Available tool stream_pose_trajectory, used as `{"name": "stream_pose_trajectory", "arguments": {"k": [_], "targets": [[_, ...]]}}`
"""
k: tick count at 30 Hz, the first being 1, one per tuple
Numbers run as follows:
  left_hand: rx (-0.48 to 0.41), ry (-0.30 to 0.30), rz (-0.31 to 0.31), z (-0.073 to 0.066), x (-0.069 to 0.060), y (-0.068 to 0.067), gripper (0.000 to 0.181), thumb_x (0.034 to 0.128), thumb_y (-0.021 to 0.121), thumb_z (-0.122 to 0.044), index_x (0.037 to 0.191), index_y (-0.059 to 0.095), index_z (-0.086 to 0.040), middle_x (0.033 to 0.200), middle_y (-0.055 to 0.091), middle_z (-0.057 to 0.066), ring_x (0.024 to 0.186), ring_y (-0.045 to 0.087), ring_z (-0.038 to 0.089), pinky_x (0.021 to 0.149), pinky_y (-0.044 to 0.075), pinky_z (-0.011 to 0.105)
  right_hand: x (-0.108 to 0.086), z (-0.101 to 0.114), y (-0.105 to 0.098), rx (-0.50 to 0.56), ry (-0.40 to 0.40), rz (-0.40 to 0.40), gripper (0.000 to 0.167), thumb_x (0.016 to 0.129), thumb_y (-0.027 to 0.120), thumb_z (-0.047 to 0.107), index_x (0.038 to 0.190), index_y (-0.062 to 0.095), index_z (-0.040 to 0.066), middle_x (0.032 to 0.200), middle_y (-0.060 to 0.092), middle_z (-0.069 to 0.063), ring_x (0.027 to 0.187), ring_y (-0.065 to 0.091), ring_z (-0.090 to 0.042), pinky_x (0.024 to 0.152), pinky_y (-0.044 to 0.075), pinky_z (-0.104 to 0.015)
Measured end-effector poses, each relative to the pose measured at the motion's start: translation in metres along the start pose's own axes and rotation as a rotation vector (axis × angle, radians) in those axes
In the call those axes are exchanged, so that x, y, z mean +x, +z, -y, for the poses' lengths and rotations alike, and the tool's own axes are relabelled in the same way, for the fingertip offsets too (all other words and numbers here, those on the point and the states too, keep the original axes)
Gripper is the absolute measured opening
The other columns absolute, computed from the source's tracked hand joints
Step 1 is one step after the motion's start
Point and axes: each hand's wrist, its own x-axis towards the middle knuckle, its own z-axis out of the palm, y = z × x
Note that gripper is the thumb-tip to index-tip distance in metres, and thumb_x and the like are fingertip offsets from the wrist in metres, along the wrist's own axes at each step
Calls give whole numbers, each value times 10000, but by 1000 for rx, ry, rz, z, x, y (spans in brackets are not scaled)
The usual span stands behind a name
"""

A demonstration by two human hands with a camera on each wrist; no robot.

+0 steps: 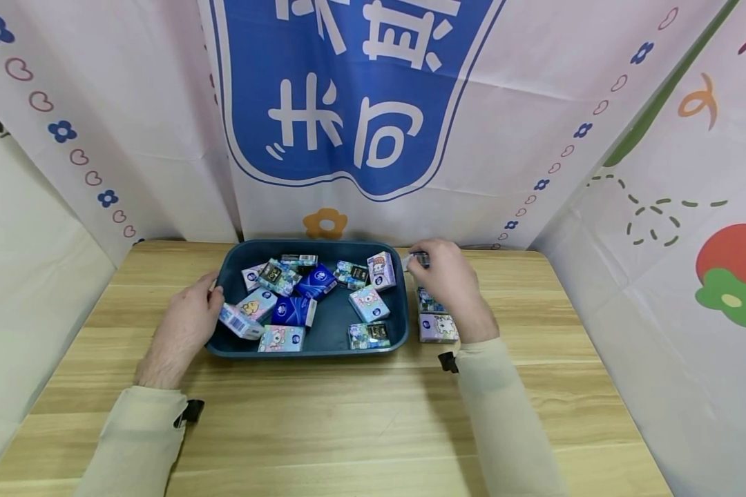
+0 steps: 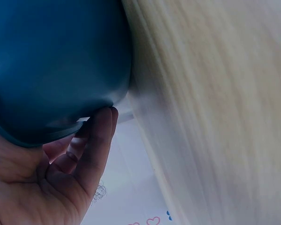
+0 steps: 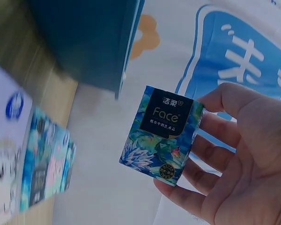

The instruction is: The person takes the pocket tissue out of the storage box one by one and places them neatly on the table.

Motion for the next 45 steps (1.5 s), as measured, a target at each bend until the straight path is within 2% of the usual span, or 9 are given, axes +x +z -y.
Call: {"name": "stream_pose_trajectory", "arguments": {"k": [4, 18, 24, 35, 45], "targets": [[0, 3, 1, 0, 0, 0, 610, 1269, 402, -246, 1790, 361, 68, 1677, 507, 488, 1547, 553, 683, 1233, 498, 834, 2, -15, -7, -3, 17, -14, 317, 1114, 711, 214, 1367, 846, 81, 1461, 813, -171, 1383, 760, -399, 1178, 644, -619], [0, -3, 16, 2, 0, 1, 617, 1274, 395, -254, 1795, 345, 74, 1684, 499, 489, 1552, 553, 677, 1240, 494, 829, 8, -55, -23, -32, 59, -19, 325, 1137, 674, 180, 1396, 824, 52, 1489, 790, -217, 1378, 752, -454, 1173, 626, -668], [-3, -4, 15, 2, -1, 1, 620, 1277, 384, -266, 1796, 344, 71, 1674, 512, 489, 1539, 570, 672, 1236, 500, 828, 13, -68, -23, -55, 70, 10, 331, 1149, 673, 196, 1404, 810, 35, 1489, 777, -239, 1391, 736, -475, 1215, 600, -681], [-11, -1, 14, 2, -1, 1, 622, 1277, 384, -271, 1800, 342, 62, 1664, 525, 488, 1512, 605, 660, 1224, 514, 825, 28, -91, -20, -85, 107, 20, 340, 1162, 647, 204, 1419, 801, 42, 1498, 770, -239, 1360, 745, -469, 1148, 625, -678], [-17, -9, 23, 1, 0, -1, 623, 1280, 386, -274, 1806, 333, 57, 1689, 503, 482, 1531, 590, 656, 1229, 506, 827, 41, -103, -14, -81, 134, 32, 341, 1174, 661, 203, 1444, 785, 37, 1535, 757, -242, 1414, 722, -479, 1203, 599, -687]]}}
